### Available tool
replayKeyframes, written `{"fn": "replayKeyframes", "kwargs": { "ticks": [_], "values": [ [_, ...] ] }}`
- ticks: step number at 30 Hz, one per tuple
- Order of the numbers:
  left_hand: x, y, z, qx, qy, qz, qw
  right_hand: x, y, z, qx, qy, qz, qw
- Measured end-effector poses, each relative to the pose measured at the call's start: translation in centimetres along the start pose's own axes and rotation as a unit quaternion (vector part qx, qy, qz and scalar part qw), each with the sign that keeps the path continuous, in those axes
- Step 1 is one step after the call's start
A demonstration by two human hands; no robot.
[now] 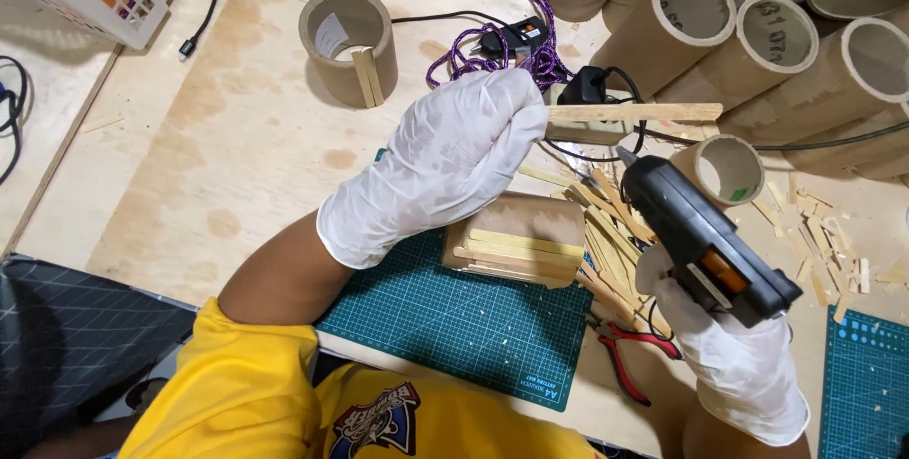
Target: The person is using a hot glue gun to attach small wooden sticks to a cardboard tube to cover its surface.
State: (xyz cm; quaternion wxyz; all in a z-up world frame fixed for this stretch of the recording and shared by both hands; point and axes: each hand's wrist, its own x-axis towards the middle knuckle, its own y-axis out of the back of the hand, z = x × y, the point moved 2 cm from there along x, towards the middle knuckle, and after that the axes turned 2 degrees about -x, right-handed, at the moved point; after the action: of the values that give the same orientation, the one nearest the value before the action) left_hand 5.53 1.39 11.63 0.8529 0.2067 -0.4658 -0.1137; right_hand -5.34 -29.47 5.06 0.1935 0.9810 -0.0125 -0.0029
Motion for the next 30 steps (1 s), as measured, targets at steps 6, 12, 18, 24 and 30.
{"fn": "replayKeyframes", "kwargs": {
  "ticks": [6, 12, 18, 24, 30],
  "values": [
    [-2.0, -0.9, -1.1, 0.156, -0.161, 0.027, 0.974, -0.2, 0.2, 0.8, 0.007, -0.03, 0.036, 0.999],
    [-3.0, -2.3, -2.6, 0.103, -0.081, 0.057, 0.99, 0.0, -0.3, -2.0, 0.032, 0.042, 0.022, 0.998],
    [-5.0, -0.7, -3.7, 0.502, -0.291, -0.168, 0.797, 0.9, 1.1, -1.4, 0.047, 0.1, -0.077, 0.991],
    [-0.1, -0.1, -1.8, -0.167, 0.211, -0.421, 0.866, 2.0, 0.5, -3.2, 0.04, 0.166, -0.126, 0.977],
    [-1.0, -1.4, -1.8, -0.113, 0.189, -0.534, 0.816, 1.9, 1.0, -3.3, 0.117, 0.142, -0.021, 0.983]
  ]
}}
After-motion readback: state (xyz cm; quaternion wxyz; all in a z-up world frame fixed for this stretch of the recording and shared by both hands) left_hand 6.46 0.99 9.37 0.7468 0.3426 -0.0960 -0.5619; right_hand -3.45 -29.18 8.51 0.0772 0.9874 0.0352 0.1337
